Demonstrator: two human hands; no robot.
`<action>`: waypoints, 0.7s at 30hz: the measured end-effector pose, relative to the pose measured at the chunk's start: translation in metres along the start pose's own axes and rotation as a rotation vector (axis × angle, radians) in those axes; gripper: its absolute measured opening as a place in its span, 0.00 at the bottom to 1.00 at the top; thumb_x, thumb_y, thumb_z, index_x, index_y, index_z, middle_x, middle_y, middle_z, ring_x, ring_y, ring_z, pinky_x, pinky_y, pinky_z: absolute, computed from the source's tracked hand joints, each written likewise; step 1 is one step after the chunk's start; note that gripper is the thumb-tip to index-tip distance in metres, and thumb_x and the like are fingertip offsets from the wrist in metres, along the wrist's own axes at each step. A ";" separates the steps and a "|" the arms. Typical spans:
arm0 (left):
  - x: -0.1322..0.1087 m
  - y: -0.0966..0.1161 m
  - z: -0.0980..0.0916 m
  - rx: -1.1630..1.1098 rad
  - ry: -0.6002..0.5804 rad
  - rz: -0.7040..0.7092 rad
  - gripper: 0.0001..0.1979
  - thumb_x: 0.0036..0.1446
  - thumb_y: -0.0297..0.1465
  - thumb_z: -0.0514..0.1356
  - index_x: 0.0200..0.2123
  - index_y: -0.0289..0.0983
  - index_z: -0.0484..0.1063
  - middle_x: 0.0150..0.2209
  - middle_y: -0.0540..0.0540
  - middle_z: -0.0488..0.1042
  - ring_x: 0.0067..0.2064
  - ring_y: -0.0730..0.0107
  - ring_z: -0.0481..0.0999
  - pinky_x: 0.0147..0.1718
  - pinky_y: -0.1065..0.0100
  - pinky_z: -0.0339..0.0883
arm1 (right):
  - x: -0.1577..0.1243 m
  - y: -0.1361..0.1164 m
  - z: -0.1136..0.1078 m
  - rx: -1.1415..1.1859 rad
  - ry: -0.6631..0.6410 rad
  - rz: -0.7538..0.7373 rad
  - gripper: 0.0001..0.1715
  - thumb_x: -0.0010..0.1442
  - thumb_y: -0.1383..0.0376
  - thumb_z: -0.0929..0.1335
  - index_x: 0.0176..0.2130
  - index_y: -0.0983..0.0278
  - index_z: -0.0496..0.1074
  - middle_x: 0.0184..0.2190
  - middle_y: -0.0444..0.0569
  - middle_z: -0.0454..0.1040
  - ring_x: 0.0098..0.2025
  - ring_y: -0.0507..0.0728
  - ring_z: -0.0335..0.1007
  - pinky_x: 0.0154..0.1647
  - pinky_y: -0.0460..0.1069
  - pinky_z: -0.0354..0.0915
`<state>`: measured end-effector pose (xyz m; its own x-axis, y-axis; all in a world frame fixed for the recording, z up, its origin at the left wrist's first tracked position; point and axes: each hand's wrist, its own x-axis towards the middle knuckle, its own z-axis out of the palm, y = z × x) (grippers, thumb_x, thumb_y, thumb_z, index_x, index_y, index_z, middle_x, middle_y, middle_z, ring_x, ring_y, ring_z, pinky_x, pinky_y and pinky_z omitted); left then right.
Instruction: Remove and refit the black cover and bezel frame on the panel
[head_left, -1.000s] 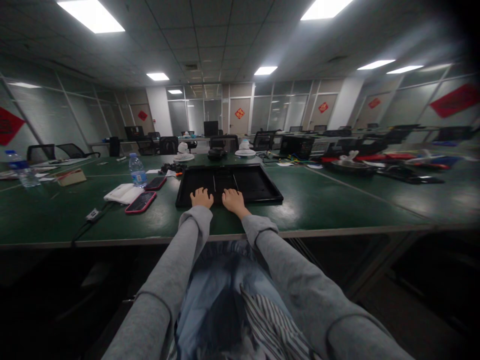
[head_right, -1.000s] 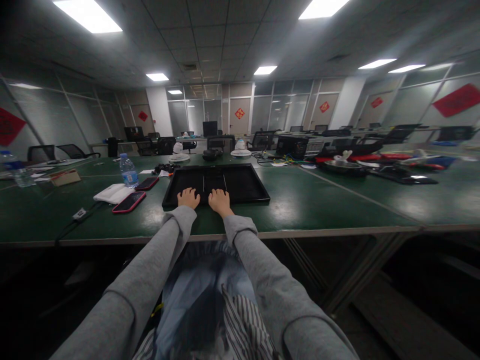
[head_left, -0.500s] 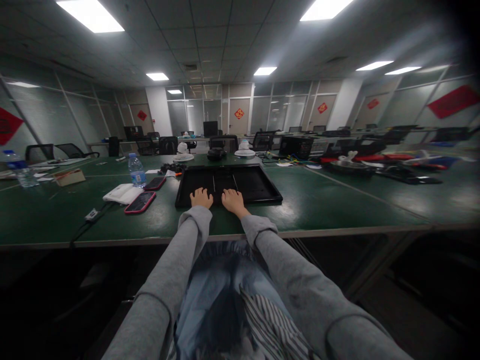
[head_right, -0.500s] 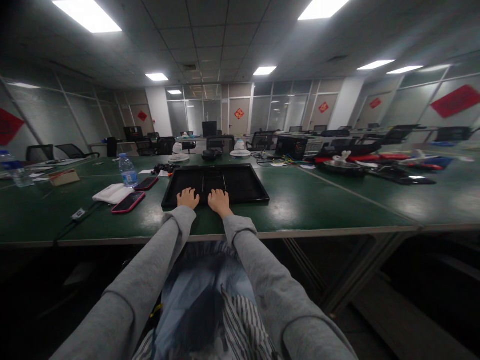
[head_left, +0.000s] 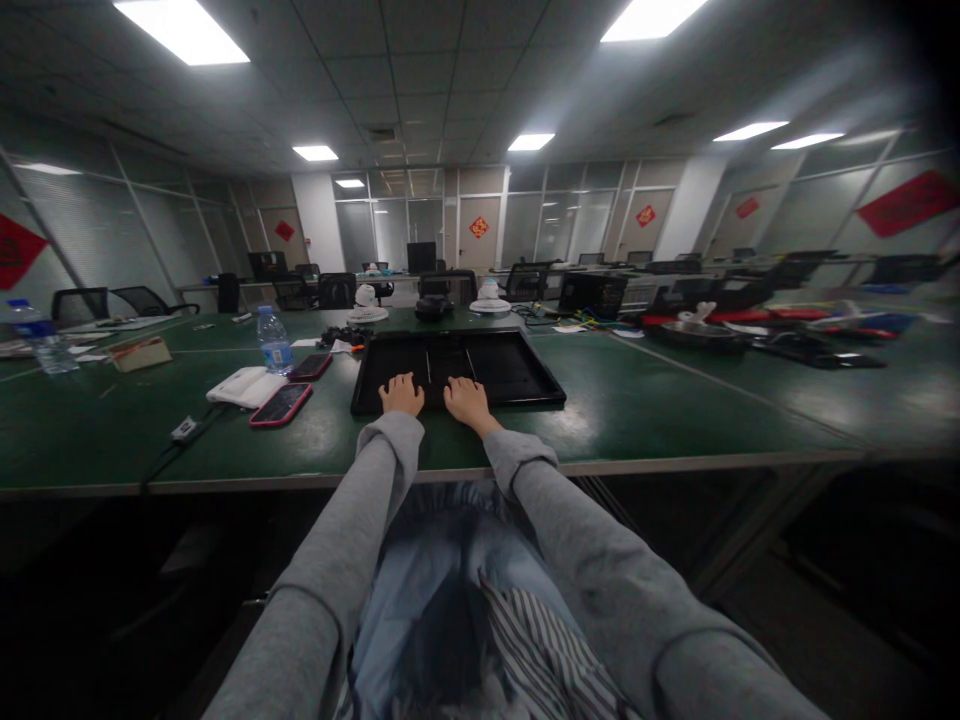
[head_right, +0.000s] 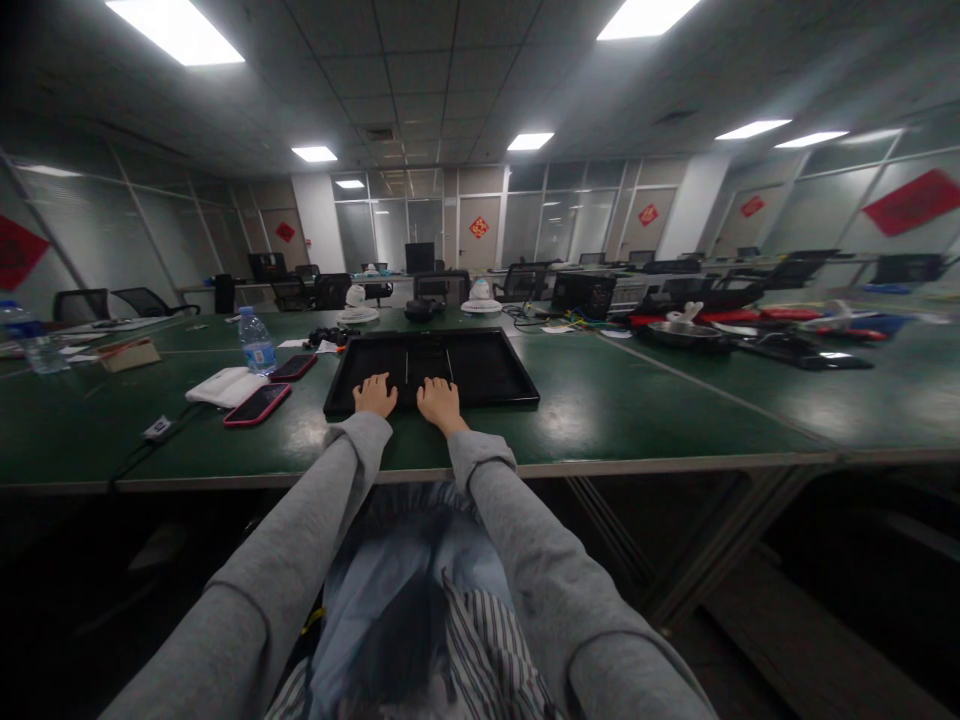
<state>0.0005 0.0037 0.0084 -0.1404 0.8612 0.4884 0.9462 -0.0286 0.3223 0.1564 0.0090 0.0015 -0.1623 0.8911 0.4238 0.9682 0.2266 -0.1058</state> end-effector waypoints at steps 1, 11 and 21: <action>0.001 0.000 -0.002 -0.018 0.002 -0.016 0.22 0.64 0.33 0.53 0.61 0.39 0.67 0.59 0.38 0.71 0.61 0.56 0.67 0.61 0.50 0.53 | 0.001 0.000 0.000 0.008 -0.007 0.001 0.30 0.72 0.59 0.54 0.65 0.68 0.64 0.60 0.61 0.67 0.61 0.61 0.61 0.62 0.56 0.52; 0.003 -0.045 -0.038 -0.017 0.129 -0.086 0.21 0.64 0.26 0.49 0.57 0.42 0.70 0.56 0.40 0.73 0.61 0.57 0.65 0.61 0.51 0.49 | 0.005 0.056 -0.001 0.016 0.234 0.083 0.29 0.67 0.64 0.59 0.63 0.73 0.62 0.64 0.67 0.57 0.66 0.67 0.48 0.62 0.60 0.52; 0.019 -0.134 -0.048 -0.081 0.256 -0.476 0.19 0.65 0.28 0.49 0.56 0.37 0.68 0.57 0.35 0.71 0.61 0.52 0.67 0.57 0.49 0.58 | 0.005 0.137 -0.009 0.023 0.270 0.534 0.38 0.63 0.61 0.65 0.65 0.77 0.55 0.59 0.72 0.61 0.62 0.71 0.56 0.60 0.62 0.55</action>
<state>-0.1430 -0.0007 0.0138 -0.6234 0.6381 0.4519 0.7369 0.2861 0.6125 0.2899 0.0412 -0.0029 0.4030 0.7531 0.5200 0.8975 -0.2142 -0.3855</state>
